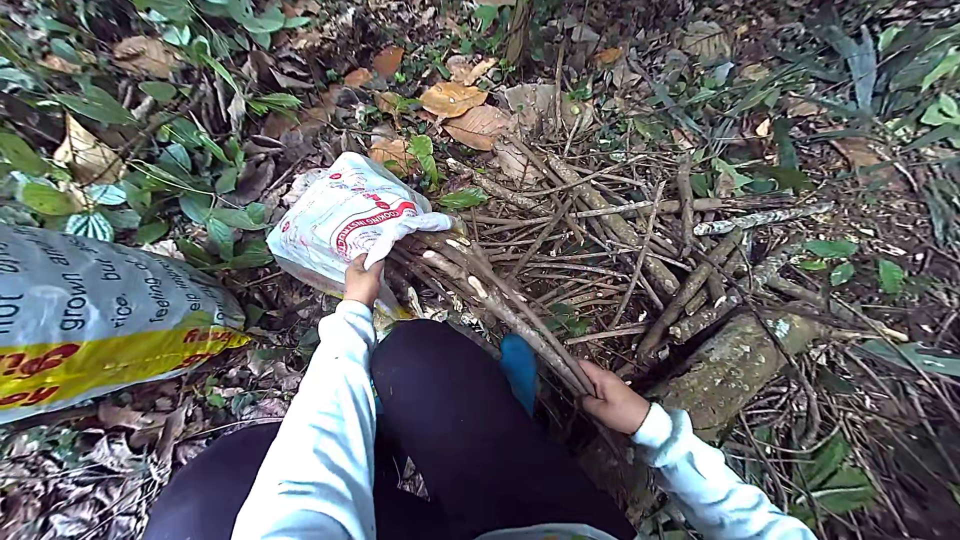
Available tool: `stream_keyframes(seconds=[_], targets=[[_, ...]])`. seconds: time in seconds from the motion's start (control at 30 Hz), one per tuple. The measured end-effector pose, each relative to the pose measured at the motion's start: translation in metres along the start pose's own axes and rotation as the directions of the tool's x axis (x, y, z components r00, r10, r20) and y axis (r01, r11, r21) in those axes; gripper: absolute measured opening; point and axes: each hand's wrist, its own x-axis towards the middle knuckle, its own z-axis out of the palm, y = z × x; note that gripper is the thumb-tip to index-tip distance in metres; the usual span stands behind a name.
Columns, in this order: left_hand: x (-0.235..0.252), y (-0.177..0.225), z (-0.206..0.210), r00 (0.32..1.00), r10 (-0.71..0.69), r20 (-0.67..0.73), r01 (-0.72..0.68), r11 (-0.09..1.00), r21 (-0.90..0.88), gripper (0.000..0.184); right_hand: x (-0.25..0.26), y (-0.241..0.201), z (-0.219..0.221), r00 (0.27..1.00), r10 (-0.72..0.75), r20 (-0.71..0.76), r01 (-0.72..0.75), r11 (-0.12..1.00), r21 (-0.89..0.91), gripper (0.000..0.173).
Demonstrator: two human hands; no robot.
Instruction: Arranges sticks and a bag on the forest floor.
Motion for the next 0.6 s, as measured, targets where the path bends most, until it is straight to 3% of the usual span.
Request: stream_keyframes(seconds=[0.1, 0.2, 0.3, 0.4, 0.5, 0.6], targets=[[-0.004, -0.006, 0.002, 0.999, 0.039, -0.023, -0.041, 0.993, -0.111, 0.023, 0.021, -0.015, 0.0, 0.994, -0.059, 0.096, 0.062, 0.998, -0.032, 0.065], [-0.006, -0.011, -0.002, 0.997, 0.061, -0.036, -0.068, 0.976, -0.208, 0.019, 0.059, -0.033, -0.005, 0.997, -0.046, 0.065, 0.057, 0.981, -0.186, 0.067], [-0.006, -0.014, -0.007, 0.996, 0.084, -0.02, -0.087, 0.969, -0.231, 0.017, 0.101, -0.045, -0.013, 1.0, -0.007, -0.029, -0.008, 0.873, -0.488, 0.071], [-0.005, -0.012, -0.005, 0.996, 0.086, -0.003, -0.085, 0.975, -0.204, 0.018, 0.124, -0.058, -0.009, 0.998, -0.02, -0.057, -0.022, 0.755, -0.655, 0.07], [-0.007, -0.007, -0.003, 0.996, 0.085, 0.032, -0.079, 0.983, -0.163, 0.019, 0.131, -0.085, 0.013, 0.995, -0.075, -0.067, 0.009, 0.734, -0.679, 0.062], [-0.012, -0.004, -0.007, 0.989, 0.11, 0.1, -0.111, 0.994, -0.003, 0.023, 0.15, -0.127, 0.034, 0.997, -0.058, -0.059, 0.01, 0.788, -0.616, 0.06]])
